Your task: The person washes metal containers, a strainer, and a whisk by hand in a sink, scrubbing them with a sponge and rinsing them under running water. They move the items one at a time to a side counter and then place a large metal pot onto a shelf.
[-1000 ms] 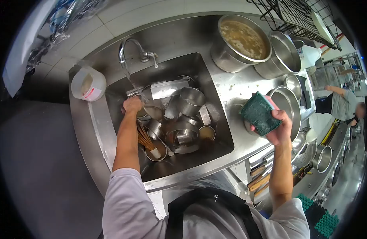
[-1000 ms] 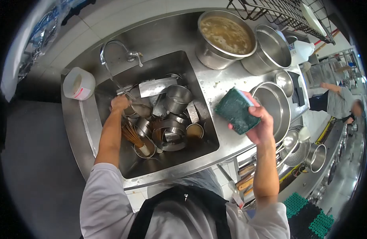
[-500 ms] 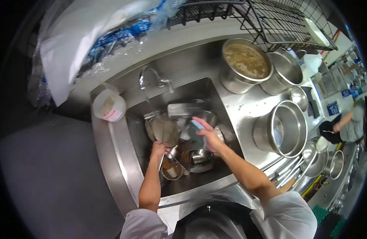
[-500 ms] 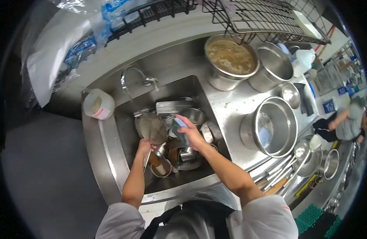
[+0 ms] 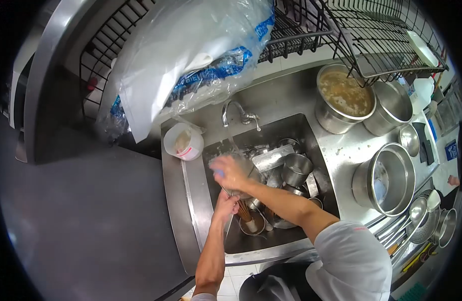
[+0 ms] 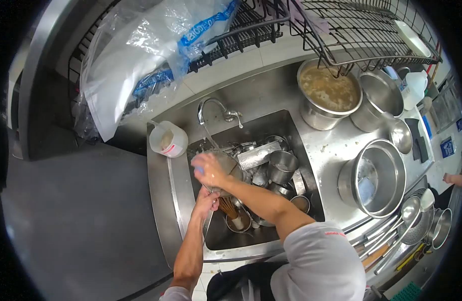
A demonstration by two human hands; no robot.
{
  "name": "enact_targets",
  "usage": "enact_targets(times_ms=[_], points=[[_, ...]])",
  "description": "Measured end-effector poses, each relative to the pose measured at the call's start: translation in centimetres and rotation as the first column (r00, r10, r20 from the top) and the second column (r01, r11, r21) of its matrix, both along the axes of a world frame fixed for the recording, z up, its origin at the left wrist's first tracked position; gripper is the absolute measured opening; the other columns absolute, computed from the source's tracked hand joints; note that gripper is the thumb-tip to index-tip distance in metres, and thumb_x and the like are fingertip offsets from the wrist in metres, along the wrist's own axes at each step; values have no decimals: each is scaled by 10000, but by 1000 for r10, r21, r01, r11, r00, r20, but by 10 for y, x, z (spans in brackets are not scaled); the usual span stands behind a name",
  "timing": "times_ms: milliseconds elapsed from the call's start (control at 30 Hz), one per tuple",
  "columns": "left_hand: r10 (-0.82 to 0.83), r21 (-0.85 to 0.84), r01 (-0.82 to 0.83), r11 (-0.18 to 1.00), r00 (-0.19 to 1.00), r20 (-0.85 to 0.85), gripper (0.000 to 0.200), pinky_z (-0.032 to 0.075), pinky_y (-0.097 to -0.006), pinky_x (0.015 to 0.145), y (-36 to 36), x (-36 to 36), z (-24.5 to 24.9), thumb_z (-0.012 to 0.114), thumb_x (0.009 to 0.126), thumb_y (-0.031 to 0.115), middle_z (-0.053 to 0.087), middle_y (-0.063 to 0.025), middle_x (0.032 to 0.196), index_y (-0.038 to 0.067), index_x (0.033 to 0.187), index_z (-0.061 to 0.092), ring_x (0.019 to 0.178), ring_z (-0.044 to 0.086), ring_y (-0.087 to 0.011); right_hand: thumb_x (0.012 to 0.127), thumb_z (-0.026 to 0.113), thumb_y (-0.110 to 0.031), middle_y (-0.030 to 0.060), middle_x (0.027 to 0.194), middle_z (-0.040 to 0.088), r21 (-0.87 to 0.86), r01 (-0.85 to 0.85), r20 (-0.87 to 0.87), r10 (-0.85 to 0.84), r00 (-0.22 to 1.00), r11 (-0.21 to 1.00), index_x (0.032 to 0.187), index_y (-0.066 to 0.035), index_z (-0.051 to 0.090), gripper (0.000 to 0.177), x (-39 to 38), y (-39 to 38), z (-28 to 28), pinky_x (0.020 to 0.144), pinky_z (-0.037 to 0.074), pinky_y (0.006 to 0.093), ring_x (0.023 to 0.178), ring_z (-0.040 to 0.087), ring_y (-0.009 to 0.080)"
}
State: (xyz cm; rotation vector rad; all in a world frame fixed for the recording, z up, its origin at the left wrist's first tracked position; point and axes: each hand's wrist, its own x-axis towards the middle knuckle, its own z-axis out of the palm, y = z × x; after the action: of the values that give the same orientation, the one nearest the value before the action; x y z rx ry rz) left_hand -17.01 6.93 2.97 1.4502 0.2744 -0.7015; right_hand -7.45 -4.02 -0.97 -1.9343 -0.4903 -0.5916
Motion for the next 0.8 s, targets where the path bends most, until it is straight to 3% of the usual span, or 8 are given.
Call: enact_targets(times_ms=[33, 133, 167, 300, 400, 467, 533, 800], points=[[-4, 34, 4, 999, 1000, -7, 411, 287, -258, 368, 0, 3, 4, 495, 898, -48, 525, -40, 770, 91, 1274, 408, 438, 424, -96, 803, 624, -290, 158, 1039, 675, 65, -84, 65, 80, 995, 994, 1000, -145, 714, 261, -4, -2, 7, 925, 463, 489, 1059, 622, 323], [-34, 51, 34, 998, 999, 7, 346, 286, -251, 373, -10, -5, 13, 494, 906, -43, 549, -46, 770, 67, 1229, 439, 445, 432, -92, 823, 586, -303, 164, 1083, 656, -112, -94, -420, 39, 906, 989, 962, -115, 704, 262, 39, -26, -9, 932, 455, 493, 1076, 595, 354], [-52, 45, 51, 998, 998, 23, 328, 285, -249, 375, -16, -7, 16, 500, 908, -40, 560, -48, 773, 60, 1216, 452, 447, 435, -91, 810, 614, -238, 154, 1076, 674, -162, 100, -679, -184, 711, 982, 1006, -104, 703, 253, 54, -31, -10, 956, 458, 503, 1064, 598, 391], [28, -50, -25, 998, 999, 47, 274, 294, -250, 376, 0, 20, -20, 524, 905, -29, 566, -52, 725, 38, 1169, 495, 446, 451, -99, 797, 613, -225, 170, 1150, 653, -42, 113, -131, -118, 984, 993, 1087, -96, 688, 326, -12, -12, -22, 1002, 434, 476, 1128, 564, 372], [44, -1, -44, 999, 997, 68, 223, 306, -257, 369, -10, 9, -3, 548, 906, -6, 543, -39, 660, 35, 1122, 515, 433, 467, -113, 838, 588, -249, 169, 1170, 643, -33, 178, -73, -180, 981, 984, 1175, -96, 651, 375, -20, -36, -31, 1044, 398, 471, 1191, 537, 349], [50, -14, -50, 999, 998, 28, 202, 313, -262, 362, -15, -13, 1, 558, 906, 4, 558, -39, 663, 35, 1103, 522, 427, 473, -118, 871, 555, -299, 203, 1141, 657, -219, 242, -458, -318, 830, 945, 1176, -73, 645, 390, 29, -50, -69, 1011, 433, 478, 1156, 577, 382], [51, -7, -50, 999, 994, 93, 119, 310, -263, 344, -20, -19, 13, 566, 895, 13, 493, -24, 581, 20, 1001, 512, 396, 443, -115, 882, 530, -341, 256, 1089, 663, -31, 267, -799, -184, 573, 963, 1177, -33, 627, 437, 42, -82, -35, 939, 480, 492, 1056, 621, 433], [211, 23, -222, 975, 949, 234, 19, 350, -280, 367, -36, 44, -16, 541, 925, 18, 512, -31, 574, 25, 925, 523, 420, 471, -119, 917, 551, -361, 299, 1066, 651, 120, 790, -647, -556, 521, 601, 1232, 17, 572, 492, -45, -2, -48, 928, 477, 456, 1068, 607, 446]])
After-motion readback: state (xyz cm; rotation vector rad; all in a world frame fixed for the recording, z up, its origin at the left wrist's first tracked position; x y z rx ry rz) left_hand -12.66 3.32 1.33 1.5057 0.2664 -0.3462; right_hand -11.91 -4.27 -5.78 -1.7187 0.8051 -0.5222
